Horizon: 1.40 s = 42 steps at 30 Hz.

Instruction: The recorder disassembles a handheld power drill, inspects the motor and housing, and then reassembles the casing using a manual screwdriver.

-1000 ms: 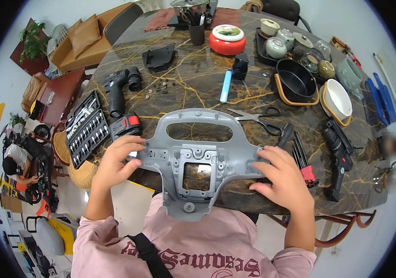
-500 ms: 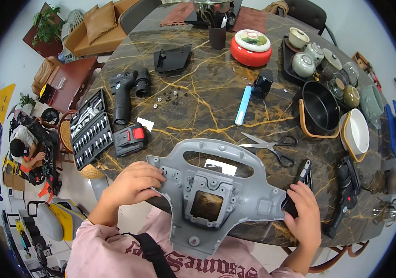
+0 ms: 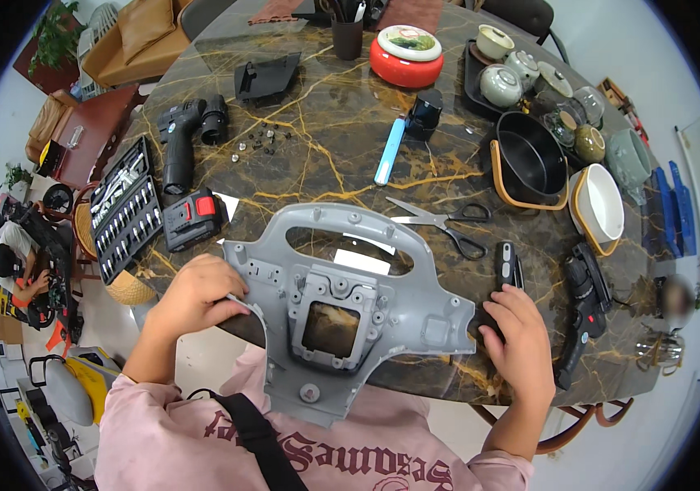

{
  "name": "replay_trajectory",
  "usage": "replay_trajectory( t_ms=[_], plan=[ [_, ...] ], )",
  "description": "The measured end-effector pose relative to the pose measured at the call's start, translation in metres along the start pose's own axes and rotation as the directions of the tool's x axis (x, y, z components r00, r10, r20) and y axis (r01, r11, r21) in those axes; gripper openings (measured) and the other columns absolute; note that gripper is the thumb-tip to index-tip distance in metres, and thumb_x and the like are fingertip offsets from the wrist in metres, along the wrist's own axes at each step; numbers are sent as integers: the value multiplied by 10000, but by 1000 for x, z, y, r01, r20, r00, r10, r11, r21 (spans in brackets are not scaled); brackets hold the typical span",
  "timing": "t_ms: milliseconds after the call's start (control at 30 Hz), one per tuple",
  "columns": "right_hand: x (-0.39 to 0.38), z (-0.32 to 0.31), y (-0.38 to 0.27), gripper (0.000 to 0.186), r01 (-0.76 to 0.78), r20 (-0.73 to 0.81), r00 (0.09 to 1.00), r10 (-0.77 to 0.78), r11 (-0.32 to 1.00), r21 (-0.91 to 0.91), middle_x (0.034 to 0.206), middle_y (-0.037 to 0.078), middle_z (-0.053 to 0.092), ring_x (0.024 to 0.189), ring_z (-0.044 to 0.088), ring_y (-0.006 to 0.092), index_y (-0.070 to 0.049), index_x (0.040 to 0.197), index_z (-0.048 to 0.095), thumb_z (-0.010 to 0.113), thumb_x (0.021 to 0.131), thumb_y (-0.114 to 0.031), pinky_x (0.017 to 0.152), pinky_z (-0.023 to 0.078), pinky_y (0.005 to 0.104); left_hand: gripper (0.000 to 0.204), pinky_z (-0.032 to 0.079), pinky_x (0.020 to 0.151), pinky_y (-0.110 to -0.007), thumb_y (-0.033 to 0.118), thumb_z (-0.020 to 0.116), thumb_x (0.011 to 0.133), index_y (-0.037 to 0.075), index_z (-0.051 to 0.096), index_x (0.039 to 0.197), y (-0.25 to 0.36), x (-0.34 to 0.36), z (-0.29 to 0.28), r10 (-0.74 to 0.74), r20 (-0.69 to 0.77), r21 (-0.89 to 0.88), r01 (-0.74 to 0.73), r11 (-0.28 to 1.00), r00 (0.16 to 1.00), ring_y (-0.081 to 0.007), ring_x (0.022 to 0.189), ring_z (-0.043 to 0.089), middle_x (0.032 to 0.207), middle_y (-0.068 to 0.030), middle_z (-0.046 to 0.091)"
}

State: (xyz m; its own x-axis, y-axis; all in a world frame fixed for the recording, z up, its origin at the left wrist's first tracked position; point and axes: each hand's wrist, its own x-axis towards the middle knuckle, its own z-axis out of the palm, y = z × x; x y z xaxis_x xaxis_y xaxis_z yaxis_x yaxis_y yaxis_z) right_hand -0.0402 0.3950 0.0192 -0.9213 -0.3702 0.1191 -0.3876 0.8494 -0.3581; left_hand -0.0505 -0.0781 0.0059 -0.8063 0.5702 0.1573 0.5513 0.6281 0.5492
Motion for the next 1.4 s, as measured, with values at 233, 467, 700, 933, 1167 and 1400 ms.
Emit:
replay_trajectory(
  t_ms=[233, 467, 700, 933, 1167, 1400],
  plan=[
    [7, 3, -23, 238, 161, -62, 986, -154, 979, 127, 1096, 180, 700, 1136, 646, 390, 7, 1040, 703, 704, 802, -1, 1021, 506, 471, 213, 482, 749, -418, 196, 815, 770, 66, 670, 857, 1, -4, 2, 7, 20, 3, -7, 1000, 1000, -327, 828, 653, 851, -84, 686],
    [15, 3, -40, 276, 151, -96, 987, -133, 964, 219, 1092, 185, 697, 1025, 666, 379, 3, 1110, 684, 690, 836, -31, 917, 526, 437, 256, 468, 752, -440, 256, 787, 803, 58, 636, 860, 1, -11, 7, 56, -17, -8, -56, 998, 998, -349, 849, 621, 832, -95, 632],
    [68, -15, -60, 386, 212, -119, 974, -190, 954, 214, 1134, 195, 693, 1042, 678, 347, 16, 1191, 659, 736, 846, -140, 926, 527, 398, 260, 464, 800, -423, 272, 761, 835, 72, 605, 895, 11, -11, -3, 152, -12, 47, -151, 987, 988, -328, 878, 609, 888, -83, 622],
    [122, -25, -95, 442, -359, 476, 865, -162, 464, 810, 1119, 160, 716, 842, 718, 188, -3, 1371, 550, 552, 1044, -299, 734, 581, 303, 269, 450, 815, -427, 259, 783, 801, 80, 599, 884, 12, 25, -60, 418, 33, 113, -419, 901, 908, -319, 891, 577, 896, -70, 600],
    [93, -20, -116, 442, -285, 283, 958, -45, -52, 957, 738, 71, 615, 431, 419, 70, 2, 1404, 526, 521, 1067, -285, 398, 300, 214, 465, 470, 1020, -389, 126, 789, 816, 55, 639, 1251, -15, 71, -101, 284, -485, 48, -299, 953, 827, -272, 1185, 602, 1232, -125, 650],
    [61, 1, -122, 457, -50, 137, 982, 131, -517, 854, 837, 75, 587, 429, 343, 64, -32, 1499, 421, 402, 1114, -279, 417, 285, 222, 712, 439, 1089, -403, 599, 359, 1047, 39, 443, 1478, -15, 50, -60, -263, -309, -862, -152, 484, 914, -258, 1284, 574, 1423, -162, 571]
  ],
)
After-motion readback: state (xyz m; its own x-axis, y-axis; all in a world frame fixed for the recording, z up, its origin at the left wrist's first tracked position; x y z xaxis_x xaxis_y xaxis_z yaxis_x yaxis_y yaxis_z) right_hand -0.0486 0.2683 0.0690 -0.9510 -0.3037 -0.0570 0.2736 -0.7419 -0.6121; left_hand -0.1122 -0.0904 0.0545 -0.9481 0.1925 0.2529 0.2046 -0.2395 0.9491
